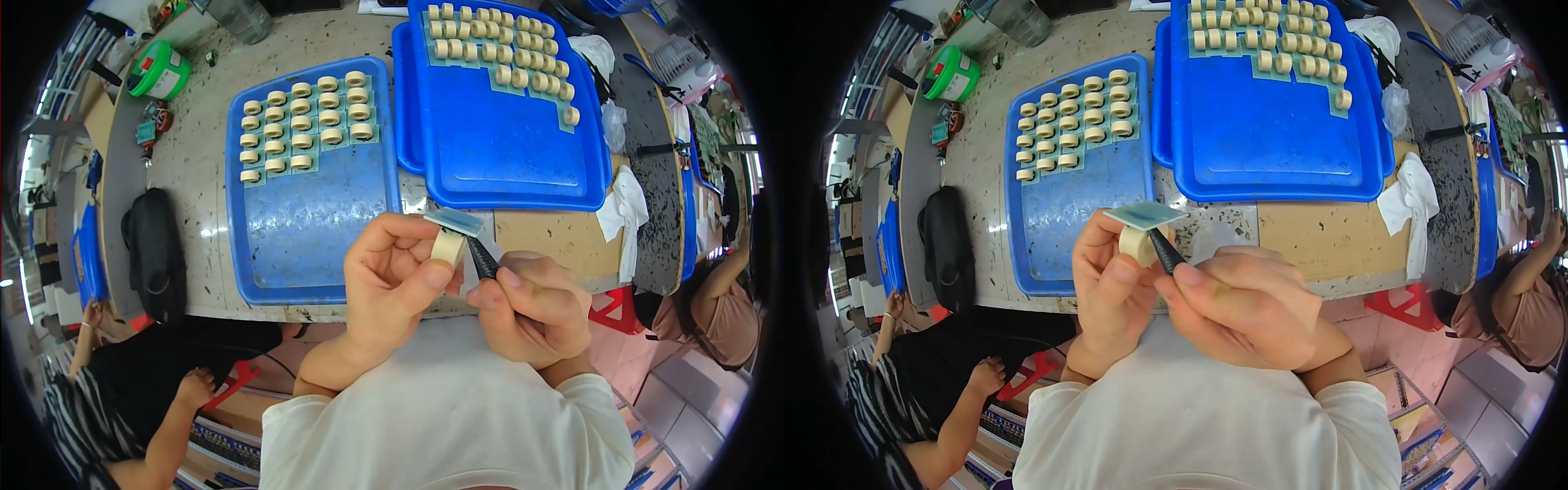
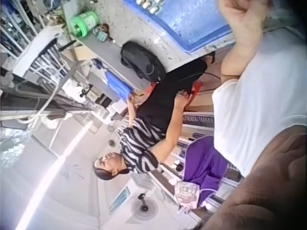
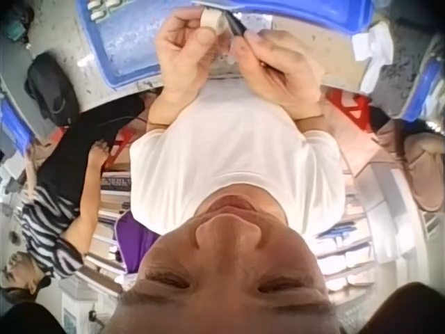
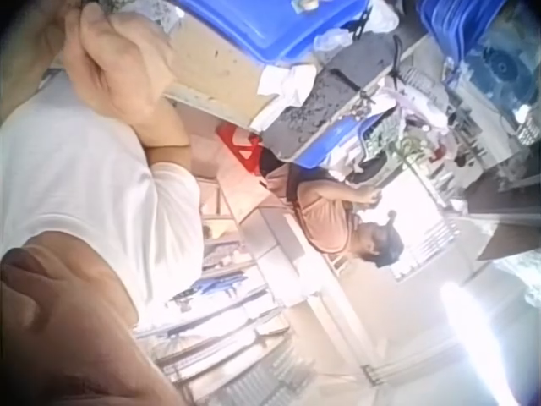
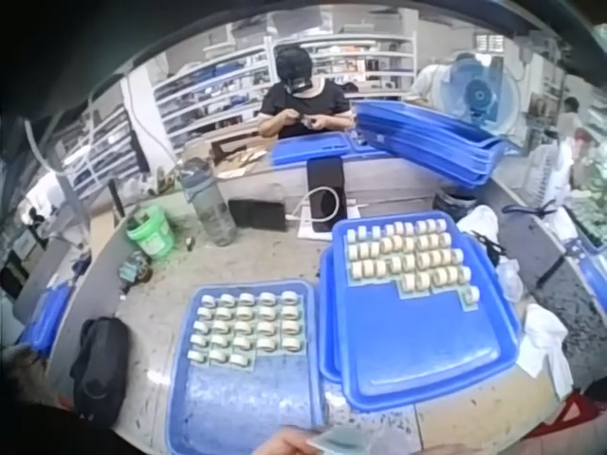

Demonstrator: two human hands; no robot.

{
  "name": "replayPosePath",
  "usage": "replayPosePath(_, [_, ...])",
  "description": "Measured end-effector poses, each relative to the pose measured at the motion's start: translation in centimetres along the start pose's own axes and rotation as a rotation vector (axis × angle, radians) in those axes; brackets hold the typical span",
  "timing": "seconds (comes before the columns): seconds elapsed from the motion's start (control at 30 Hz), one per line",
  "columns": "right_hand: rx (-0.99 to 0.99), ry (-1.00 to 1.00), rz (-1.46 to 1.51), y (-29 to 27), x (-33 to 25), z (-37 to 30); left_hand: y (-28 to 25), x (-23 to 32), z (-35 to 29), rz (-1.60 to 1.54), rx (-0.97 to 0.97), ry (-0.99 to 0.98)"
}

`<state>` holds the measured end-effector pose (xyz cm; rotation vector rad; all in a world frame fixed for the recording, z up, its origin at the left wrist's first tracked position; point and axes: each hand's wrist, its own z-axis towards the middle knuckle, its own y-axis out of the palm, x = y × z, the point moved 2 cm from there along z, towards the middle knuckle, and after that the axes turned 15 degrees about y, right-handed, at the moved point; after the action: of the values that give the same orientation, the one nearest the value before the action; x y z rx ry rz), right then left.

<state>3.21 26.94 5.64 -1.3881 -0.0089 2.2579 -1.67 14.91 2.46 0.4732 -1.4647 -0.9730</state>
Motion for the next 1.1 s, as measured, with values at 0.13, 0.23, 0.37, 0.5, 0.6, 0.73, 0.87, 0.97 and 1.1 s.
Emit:
replayPosePath(0.13, [-0.012,-0.015,0.006,0.2,-0.1,0.0,-0.1,0.0,-0.2,0.012,-0.019,-0.062])
replayPosePath(0.23, [0.003,-0.027,0.016,0.2,0.0,-0.1,-0.1,0.0,-0.2,-0.009,-0.025,-0.096])
replayPosePath(0.37, [0.027,-0.045,0.032,0.2,0.3,-0.3,-0.1,-0.1,-0.3,-0.057,-0.023,-0.120])
replayPosePath(0.5, [0.034,-0.048,0.026,-0.1,0.5,-0.4,-0.2,-0.2,-0.3,-0.085,-0.041,-0.124])
replayPosePath(0.6, [0.042,-0.050,0.021,-0.3,0.5,-0.2,-0.1,-0.4,0.0,-0.089,-0.038,-0.133])
replayPosePath(0.73, [0.034,0.072,0.036,0.0,-0.2,0.1,0.0,0.2,0.0,-0.100,-0.018,-0.114])
replayPosePath(0.87, [0.095,0.321,0.297,0.1,0.8,-1.3,-0.8,0.3,0.1,0.009,0.053,-0.086])
replayPosePath(0.97, [0.353,0.336,0.394,0.2,1.1,-2.5,-0.9,-0.6,0.6,0.092,-0.017,-0.048])
replayPosePath(1.1, [0.590,0.423,0.320,0.8,0.9,-2.1,-0.7,-0.2,0.6,0.075,-0.043,0.147])
